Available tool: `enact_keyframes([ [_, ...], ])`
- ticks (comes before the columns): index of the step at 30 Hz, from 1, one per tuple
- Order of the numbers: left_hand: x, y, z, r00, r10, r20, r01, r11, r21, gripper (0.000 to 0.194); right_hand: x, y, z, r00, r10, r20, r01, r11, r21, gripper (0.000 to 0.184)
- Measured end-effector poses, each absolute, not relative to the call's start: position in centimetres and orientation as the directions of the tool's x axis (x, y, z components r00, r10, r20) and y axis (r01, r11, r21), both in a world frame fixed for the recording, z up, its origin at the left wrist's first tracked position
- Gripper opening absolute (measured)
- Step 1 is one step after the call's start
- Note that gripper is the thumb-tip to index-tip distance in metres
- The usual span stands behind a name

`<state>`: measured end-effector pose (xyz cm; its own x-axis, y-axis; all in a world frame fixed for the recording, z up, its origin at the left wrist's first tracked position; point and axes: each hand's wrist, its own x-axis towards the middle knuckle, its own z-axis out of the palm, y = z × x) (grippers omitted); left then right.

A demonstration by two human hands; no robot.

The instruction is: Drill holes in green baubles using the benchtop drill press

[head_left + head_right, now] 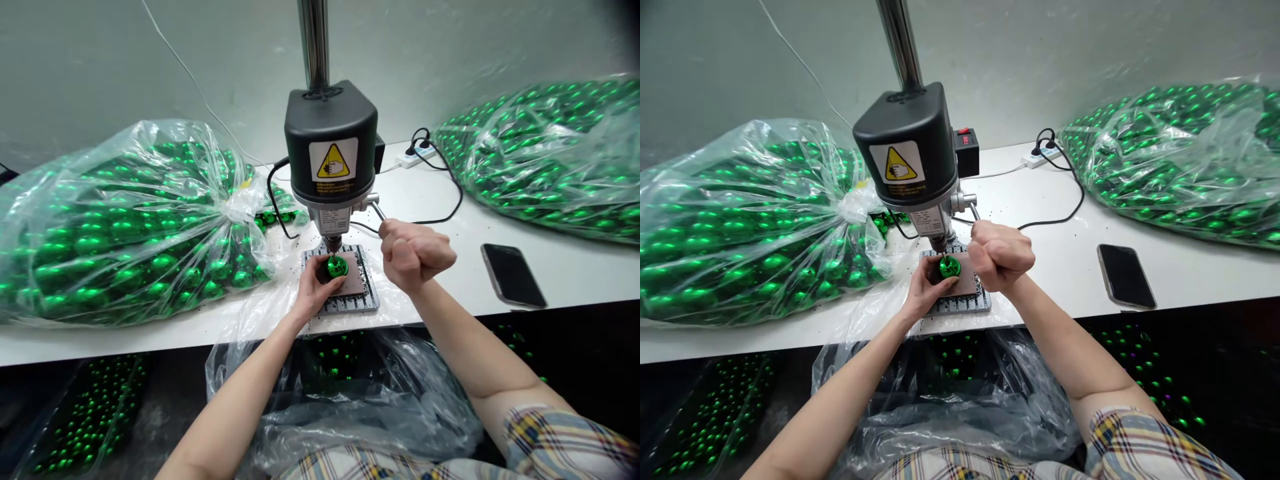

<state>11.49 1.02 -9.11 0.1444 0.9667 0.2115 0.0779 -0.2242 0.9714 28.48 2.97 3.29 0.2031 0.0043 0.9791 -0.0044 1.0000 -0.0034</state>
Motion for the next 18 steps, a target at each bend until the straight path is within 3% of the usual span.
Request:
enact_keyframes([
  [3, 11.8, 1.3, -9.2, 0.129, 0.976, 0.176, 0.034, -0.182, 0.983, 0.056, 28.1, 3.4, 7.0, 0.294, 0.168, 0.941, -0.005, 0.985, -0.174, 0.047],
  [5, 11.9, 0.9, -8.7, 0.102, 0.977, 0.188, 0.053, -0.194, 0.98, 0.053, 28.0, 4.2, 10.0, 0.329, 0.452, 0.829, -0.045, 0.885, -0.464, 0.052],
  [8, 11.4, -1.9, -6.6, 0.052, 0.965, 0.256, 0.259, -0.261, 0.93, 0.045, 28.0, 5.5, 12.9, 0.312, 0.688, 0.656, -0.124, 0.713, -0.69, 0.057],
  [11, 9.7, -6.0, -3.6, 0.283, 0.927, 0.247, 0.47, -0.358, 0.806, 0.046, 28.1, 6.3, 13.3, 0.283, 0.732, 0.62, -0.178, 0.675, -0.716, 0.058],
  [14, 7.0, -7.5, -1.5, 0.523, 0.835, 0.17, 0.505, -0.465, 0.727, 0.05, 28.2, 6.4, 12.7, 0.28, 0.716, 0.64, -0.221, 0.697, -0.682, 0.055],
  [16, 4.9, -5.2, -1.0, 0.421, 0.88, 0.218, 0.557, -0.441, 0.704, 0.03, 28.1, 6.2, 12.6, 0.28, 0.708, 0.648, -0.237, 0.706, -0.668, 0.054],
  [18, 3.1, -0.6, -1.0, 0.215, 0.934, 0.285, 0.642, -0.355, 0.68, 0.013, 27.9, 5.9, 12.7, 0.298, 0.702, 0.647, -0.245, 0.712, -0.658, 0.052],
])
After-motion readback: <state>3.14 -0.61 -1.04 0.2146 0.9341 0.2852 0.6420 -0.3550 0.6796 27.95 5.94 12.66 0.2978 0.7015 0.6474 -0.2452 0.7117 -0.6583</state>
